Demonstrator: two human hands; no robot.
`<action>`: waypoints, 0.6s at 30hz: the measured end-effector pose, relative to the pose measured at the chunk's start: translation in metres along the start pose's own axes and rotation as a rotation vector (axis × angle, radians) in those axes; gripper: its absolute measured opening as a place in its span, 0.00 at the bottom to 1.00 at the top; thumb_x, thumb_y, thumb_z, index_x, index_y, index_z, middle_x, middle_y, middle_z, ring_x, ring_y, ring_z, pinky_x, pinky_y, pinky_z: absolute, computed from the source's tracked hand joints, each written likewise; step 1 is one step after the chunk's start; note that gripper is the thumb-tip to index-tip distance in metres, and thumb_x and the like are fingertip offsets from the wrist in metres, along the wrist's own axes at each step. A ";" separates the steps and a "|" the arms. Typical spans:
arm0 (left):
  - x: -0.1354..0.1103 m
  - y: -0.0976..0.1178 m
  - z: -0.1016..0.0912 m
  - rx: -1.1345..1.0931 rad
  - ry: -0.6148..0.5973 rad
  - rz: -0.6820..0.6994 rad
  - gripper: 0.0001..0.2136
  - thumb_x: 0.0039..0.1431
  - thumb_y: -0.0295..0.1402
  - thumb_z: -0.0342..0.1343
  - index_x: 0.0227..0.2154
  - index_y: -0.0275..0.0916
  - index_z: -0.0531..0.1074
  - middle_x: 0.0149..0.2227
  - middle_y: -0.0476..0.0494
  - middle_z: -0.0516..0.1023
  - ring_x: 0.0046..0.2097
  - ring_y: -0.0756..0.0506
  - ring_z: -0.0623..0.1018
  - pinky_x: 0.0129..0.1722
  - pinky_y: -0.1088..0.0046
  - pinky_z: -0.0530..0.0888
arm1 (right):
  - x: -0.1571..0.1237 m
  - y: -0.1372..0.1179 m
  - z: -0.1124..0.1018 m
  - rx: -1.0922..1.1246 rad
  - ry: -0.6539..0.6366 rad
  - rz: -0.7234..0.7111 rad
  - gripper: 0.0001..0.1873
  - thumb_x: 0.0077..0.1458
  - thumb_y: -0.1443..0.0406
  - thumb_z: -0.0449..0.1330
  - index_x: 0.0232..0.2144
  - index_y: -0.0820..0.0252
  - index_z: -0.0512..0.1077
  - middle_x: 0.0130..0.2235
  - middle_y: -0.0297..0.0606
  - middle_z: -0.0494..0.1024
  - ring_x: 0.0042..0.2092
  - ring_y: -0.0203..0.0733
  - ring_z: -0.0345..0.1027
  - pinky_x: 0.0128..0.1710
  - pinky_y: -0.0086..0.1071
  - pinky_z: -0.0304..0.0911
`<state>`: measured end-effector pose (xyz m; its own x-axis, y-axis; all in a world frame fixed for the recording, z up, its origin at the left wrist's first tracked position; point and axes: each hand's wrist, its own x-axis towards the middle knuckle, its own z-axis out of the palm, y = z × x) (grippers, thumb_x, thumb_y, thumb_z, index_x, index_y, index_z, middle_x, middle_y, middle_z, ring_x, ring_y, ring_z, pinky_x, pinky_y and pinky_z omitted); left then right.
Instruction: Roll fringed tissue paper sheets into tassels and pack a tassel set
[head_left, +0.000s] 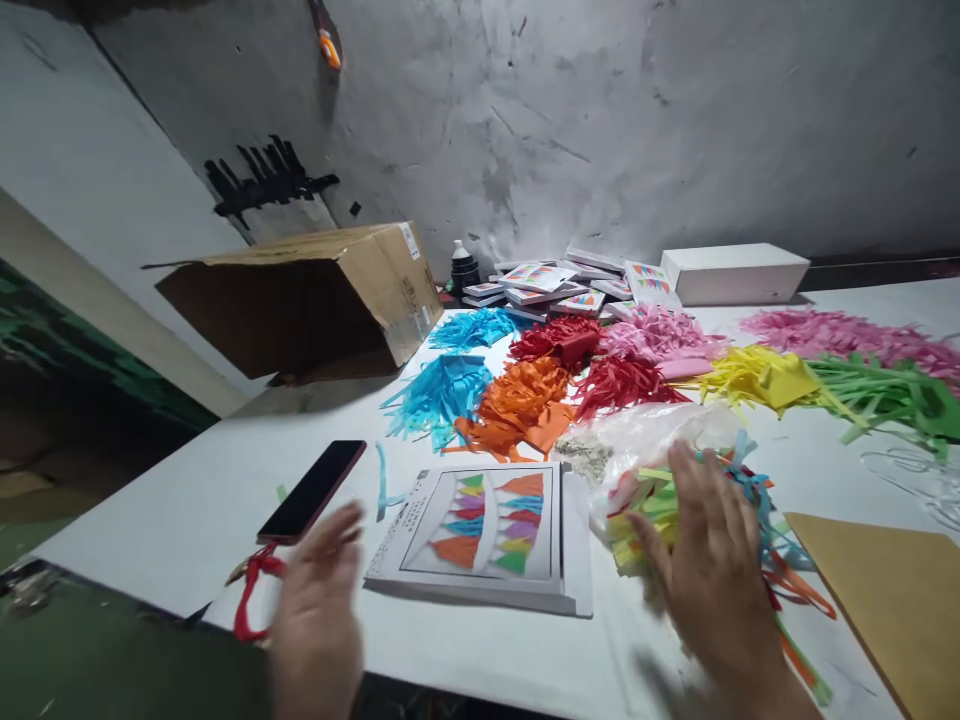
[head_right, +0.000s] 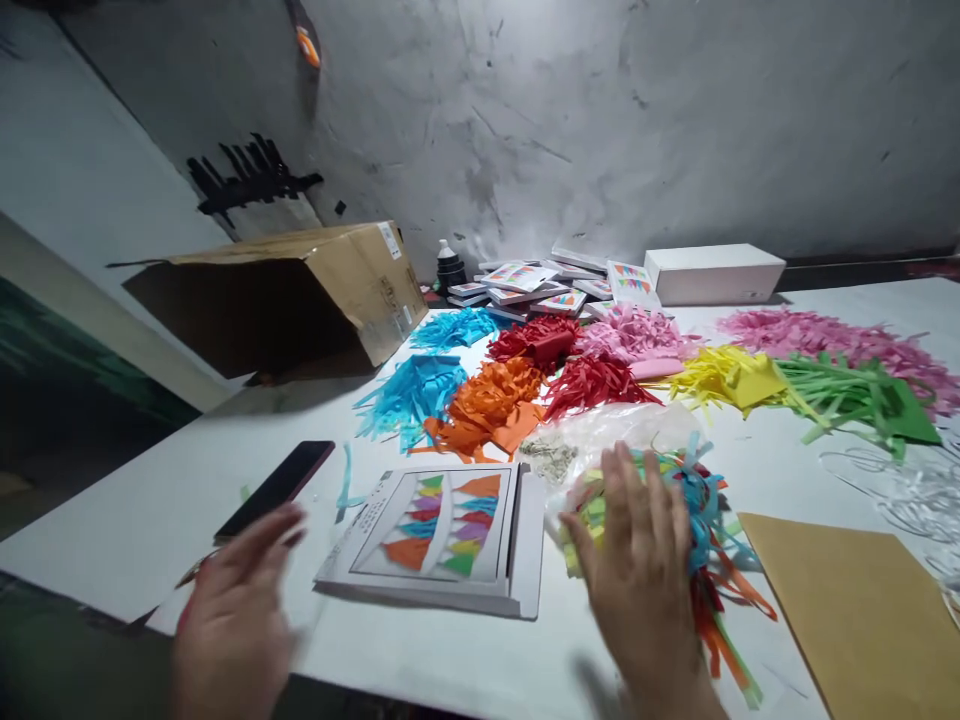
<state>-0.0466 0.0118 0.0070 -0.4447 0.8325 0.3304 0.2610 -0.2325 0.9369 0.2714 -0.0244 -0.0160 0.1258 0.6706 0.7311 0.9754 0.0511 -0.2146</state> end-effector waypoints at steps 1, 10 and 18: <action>-0.012 -0.001 0.012 0.091 -0.150 0.047 0.14 0.61 0.44 0.61 0.46 0.45 0.74 0.58 0.42 0.74 0.64 0.33 0.69 0.67 0.52 0.62 | 0.005 0.008 0.006 -0.081 -0.024 0.033 0.37 0.68 0.54 0.53 0.71 0.63 0.48 0.67 0.54 0.63 0.70 0.65 0.48 0.64 0.67 0.47; -0.077 -0.026 0.095 0.732 -0.709 0.608 0.32 0.64 0.31 0.56 0.68 0.45 0.54 0.71 0.29 0.55 0.71 0.26 0.53 0.62 0.27 0.52 | -0.040 0.053 -0.024 -0.156 -0.047 -0.052 0.27 0.70 0.52 0.48 0.60 0.65 0.64 0.31 0.41 0.79 0.31 0.44 0.72 0.39 0.40 0.66; -0.078 -0.033 0.112 0.870 -0.616 0.617 0.36 0.56 0.19 0.52 0.69 0.41 0.56 0.71 0.28 0.55 0.71 0.26 0.55 0.63 0.29 0.52 | -0.079 0.077 -0.013 -0.433 -0.244 0.042 0.36 0.65 0.47 0.46 0.68 0.60 0.54 0.69 0.62 0.55 0.57 0.73 0.66 0.42 0.58 0.69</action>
<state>0.0753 0.0112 -0.0627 0.3726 0.8549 0.3610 0.8726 -0.4551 0.1773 0.3391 -0.0835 -0.0818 0.1711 0.8220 0.5432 0.9627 -0.2569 0.0855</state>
